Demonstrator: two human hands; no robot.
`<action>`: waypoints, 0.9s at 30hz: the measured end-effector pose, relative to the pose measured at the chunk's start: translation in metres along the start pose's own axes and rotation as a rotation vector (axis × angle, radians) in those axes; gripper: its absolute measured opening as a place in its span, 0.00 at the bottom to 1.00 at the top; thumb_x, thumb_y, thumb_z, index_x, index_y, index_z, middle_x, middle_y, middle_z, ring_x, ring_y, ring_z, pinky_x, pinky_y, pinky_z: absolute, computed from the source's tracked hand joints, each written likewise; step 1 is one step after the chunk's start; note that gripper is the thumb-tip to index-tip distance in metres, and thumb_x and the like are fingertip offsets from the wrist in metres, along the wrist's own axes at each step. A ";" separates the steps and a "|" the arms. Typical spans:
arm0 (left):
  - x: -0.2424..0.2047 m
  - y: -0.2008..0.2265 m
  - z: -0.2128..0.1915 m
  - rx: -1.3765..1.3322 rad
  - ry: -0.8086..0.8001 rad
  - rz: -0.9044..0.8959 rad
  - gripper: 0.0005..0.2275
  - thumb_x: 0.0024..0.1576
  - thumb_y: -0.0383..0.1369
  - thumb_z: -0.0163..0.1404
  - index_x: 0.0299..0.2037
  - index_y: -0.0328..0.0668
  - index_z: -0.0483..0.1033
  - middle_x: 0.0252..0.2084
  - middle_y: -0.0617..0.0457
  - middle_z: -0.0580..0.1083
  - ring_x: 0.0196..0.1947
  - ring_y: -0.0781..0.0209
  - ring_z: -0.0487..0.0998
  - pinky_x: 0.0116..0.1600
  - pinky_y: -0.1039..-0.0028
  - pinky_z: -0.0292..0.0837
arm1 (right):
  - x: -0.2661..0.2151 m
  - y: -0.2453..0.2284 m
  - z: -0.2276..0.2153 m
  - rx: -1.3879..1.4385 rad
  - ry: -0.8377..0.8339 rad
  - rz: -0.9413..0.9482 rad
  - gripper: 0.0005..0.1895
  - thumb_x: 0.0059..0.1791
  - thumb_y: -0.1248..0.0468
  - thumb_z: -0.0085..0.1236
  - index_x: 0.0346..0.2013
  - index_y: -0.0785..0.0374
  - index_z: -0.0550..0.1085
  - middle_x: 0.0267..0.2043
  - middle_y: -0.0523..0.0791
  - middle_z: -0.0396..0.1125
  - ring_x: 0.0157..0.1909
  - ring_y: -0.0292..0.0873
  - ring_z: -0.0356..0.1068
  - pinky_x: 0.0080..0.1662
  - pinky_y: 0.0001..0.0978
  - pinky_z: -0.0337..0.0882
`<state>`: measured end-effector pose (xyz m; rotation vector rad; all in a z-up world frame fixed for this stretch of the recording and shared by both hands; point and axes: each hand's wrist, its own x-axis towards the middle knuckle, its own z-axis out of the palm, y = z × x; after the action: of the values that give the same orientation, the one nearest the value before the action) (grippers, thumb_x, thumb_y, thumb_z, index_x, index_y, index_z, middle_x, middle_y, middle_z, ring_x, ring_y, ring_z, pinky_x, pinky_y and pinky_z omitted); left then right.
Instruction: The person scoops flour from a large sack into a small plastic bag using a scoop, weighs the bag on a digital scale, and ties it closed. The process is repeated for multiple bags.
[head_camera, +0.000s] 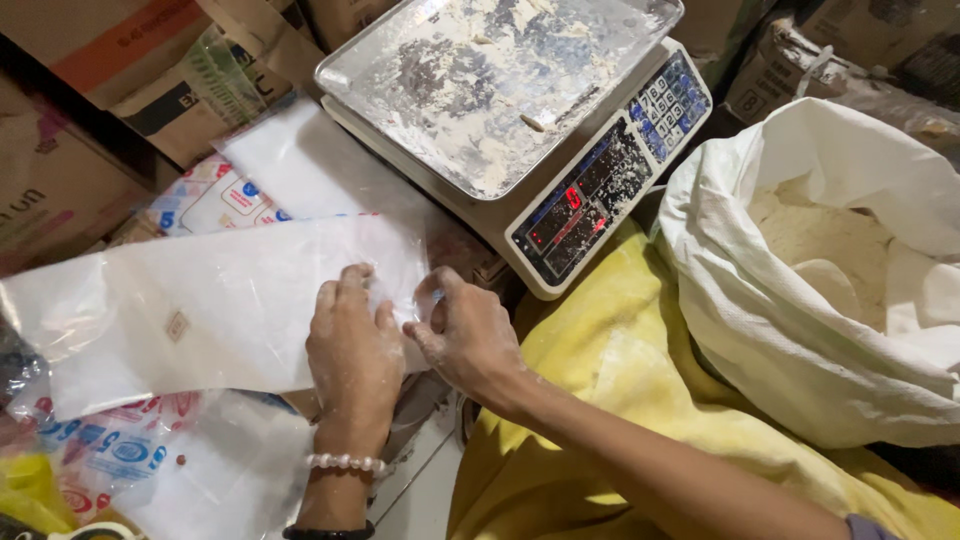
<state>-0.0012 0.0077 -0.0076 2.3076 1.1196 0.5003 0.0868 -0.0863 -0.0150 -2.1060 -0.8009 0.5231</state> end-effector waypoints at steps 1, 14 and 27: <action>0.001 -0.001 -0.001 0.009 0.020 0.001 0.17 0.54 0.26 0.54 0.54 0.38 0.73 0.48 0.42 0.74 0.45 0.43 0.78 0.49 0.57 0.74 | 0.000 0.000 0.000 -0.001 0.030 -0.031 0.20 0.42 0.61 0.67 0.45 0.62 0.72 0.33 0.51 0.74 0.36 0.52 0.77 0.41 0.44 0.75; 0.011 -0.001 -0.016 0.076 0.042 -0.035 0.05 0.58 0.28 0.52 0.38 0.33 0.75 0.35 0.40 0.78 0.36 0.40 0.80 0.44 0.54 0.74 | 0.011 -0.004 -0.004 0.067 0.003 -0.013 0.16 0.47 0.60 0.62 0.47 0.62 0.75 0.31 0.49 0.74 0.35 0.48 0.77 0.42 0.41 0.76; 0.011 0.003 -0.024 0.015 0.051 -0.010 0.05 0.58 0.28 0.53 0.37 0.34 0.73 0.35 0.42 0.78 0.34 0.42 0.80 0.42 0.53 0.73 | 0.046 -0.013 0.004 -0.115 -0.015 0.124 0.21 0.41 0.52 0.70 0.38 0.64 0.76 0.36 0.49 0.77 0.36 0.46 0.78 0.40 0.41 0.76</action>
<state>-0.0060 0.0219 0.0141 2.3125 1.1620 0.5512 0.1124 -0.0458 -0.0116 -2.2708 -0.7264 0.5713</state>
